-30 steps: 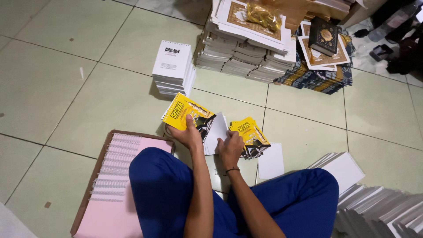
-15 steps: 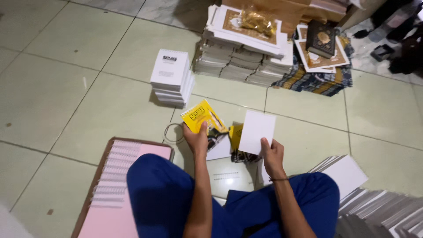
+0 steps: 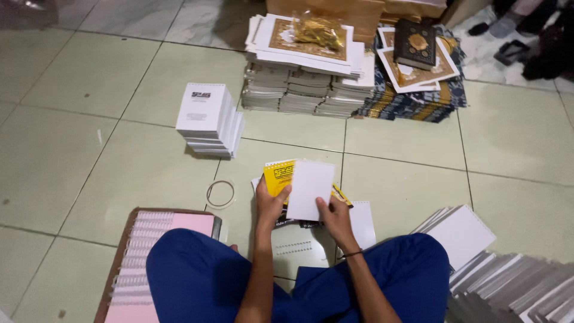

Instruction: The person sits on the floor and assembles spiral-bound notebooks by hand. They pick up a stack of white paper sheets, align them, and insert a metal spiral binding wire through the pre-punched holes. After securing the binding, they place a yellow cover sheet on top of the assembled notebook and stack it with others.

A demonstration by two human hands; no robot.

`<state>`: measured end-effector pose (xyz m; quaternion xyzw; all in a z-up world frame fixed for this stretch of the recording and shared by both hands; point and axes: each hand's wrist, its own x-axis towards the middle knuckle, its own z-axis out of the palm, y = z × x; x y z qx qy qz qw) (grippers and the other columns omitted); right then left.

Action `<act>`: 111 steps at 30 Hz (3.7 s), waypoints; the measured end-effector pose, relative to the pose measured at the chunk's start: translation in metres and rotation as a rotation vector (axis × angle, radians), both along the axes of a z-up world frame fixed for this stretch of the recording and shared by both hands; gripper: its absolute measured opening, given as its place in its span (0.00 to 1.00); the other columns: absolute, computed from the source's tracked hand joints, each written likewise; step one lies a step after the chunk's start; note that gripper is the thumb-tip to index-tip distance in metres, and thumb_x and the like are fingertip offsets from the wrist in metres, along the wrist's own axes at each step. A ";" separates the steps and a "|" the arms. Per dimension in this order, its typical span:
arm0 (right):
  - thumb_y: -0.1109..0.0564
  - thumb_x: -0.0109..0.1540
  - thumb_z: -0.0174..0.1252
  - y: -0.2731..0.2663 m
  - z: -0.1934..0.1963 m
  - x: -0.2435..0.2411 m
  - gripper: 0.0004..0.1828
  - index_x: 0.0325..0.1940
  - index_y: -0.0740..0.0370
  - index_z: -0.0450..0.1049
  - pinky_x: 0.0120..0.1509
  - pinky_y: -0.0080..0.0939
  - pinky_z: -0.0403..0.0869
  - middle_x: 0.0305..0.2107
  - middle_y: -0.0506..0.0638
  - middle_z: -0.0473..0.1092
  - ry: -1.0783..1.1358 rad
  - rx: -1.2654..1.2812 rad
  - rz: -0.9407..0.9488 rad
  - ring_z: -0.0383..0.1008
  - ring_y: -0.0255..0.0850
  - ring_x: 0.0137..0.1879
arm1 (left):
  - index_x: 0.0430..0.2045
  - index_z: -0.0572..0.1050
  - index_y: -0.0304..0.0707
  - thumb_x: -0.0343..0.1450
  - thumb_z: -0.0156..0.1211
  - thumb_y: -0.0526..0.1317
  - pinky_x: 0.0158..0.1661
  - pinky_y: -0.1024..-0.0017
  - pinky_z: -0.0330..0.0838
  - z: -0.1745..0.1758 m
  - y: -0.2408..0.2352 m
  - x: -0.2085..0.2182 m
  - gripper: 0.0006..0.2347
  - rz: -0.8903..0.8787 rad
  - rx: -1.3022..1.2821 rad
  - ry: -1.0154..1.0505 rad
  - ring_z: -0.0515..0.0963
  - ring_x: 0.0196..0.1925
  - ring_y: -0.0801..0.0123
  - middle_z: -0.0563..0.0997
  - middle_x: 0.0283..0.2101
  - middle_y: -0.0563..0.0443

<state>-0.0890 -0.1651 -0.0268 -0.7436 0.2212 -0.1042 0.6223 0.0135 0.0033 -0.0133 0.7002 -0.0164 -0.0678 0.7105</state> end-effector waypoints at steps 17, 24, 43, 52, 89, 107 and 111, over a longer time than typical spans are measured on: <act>0.67 0.57 0.68 -0.015 0.022 -0.007 0.18 0.46 0.63 0.68 0.55 0.50 0.70 0.35 0.53 0.71 -0.259 0.009 -0.012 0.68 0.41 0.47 | 0.40 0.75 0.35 0.62 0.76 0.42 0.49 0.56 0.73 0.026 -0.048 -0.037 0.18 -0.263 0.297 -0.068 0.83 0.45 0.52 0.83 0.38 0.41; 0.71 0.52 0.62 -0.013 0.010 -0.007 0.19 0.43 0.61 0.66 0.50 0.44 0.68 0.32 0.45 0.65 -0.253 0.180 -0.114 0.66 0.40 0.41 | 0.53 0.70 0.36 0.71 0.61 0.47 0.66 0.55 0.58 0.048 -0.054 -0.052 0.19 -0.368 -0.024 -0.269 0.72 0.65 0.51 0.77 0.53 0.41; 0.70 0.46 0.63 0.002 0.018 -0.006 0.13 0.34 0.64 0.74 0.39 0.46 0.71 0.25 0.52 0.71 -0.096 0.043 -0.225 0.71 0.40 0.34 | 0.50 0.75 0.43 0.71 0.60 0.55 0.63 0.59 0.63 0.031 -0.067 -0.054 0.20 -0.228 -0.023 -0.232 0.77 0.58 0.57 0.80 0.50 0.46; 0.68 0.52 0.61 -0.002 0.010 -0.015 0.07 0.33 0.69 0.79 0.43 0.50 0.73 0.26 0.60 0.76 -0.104 0.031 -0.197 0.74 0.44 0.35 | 0.33 0.75 0.41 0.52 0.85 0.48 0.46 0.69 0.72 -0.022 -0.049 -0.043 0.25 -0.316 0.017 -0.271 0.80 0.42 0.69 0.81 0.32 0.49; 0.58 0.56 0.67 -0.009 0.010 -0.023 0.34 0.63 0.69 0.64 0.54 0.53 0.73 0.47 0.65 0.71 -0.193 0.110 0.034 0.71 0.50 0.51 | 0.66 0.59 0.19 0.69 0.66 0.44 0.70 0.46 0.55 0.002 -0.047 -0.039 0.34 -0.319 0.243 -0.159 0.63 0.70 0.33 0.66 0.64 0.18; 0.54 0.51 0.72 0.069 -0.031 -0.047 0.20 0.45 0.57 0.77 0.56 0.53 0.75 0.40 0.54 0.74 0.134 -0.716 0.751 0.75 0.55 0.51 | 0.56 0.67 0.29 0.69 0.67 0.37 0.60 0.51 0.62 0.041 0.046 -0.013 0.23 0.020 0.099 -0.284 0.72 0.58 0.46 0.74 0.51 0.30; 0.60 0.56 0.64 0.047 0.001 -0.045 0.11 0.41 0.65 0.82 0.42 0.51 0.76 0.29 0.61 0.79 0.090 -0.236 0.531 0.80 0.53 0.37 | 0.64 0.59 0.13 0.69 0.67 0.40 0.68 0.44 0.54 0.064 0.039 -0.025 0.33 -0.077 0.177 -0.235 0.62 0.70 0.27 0.65 0.63 0.13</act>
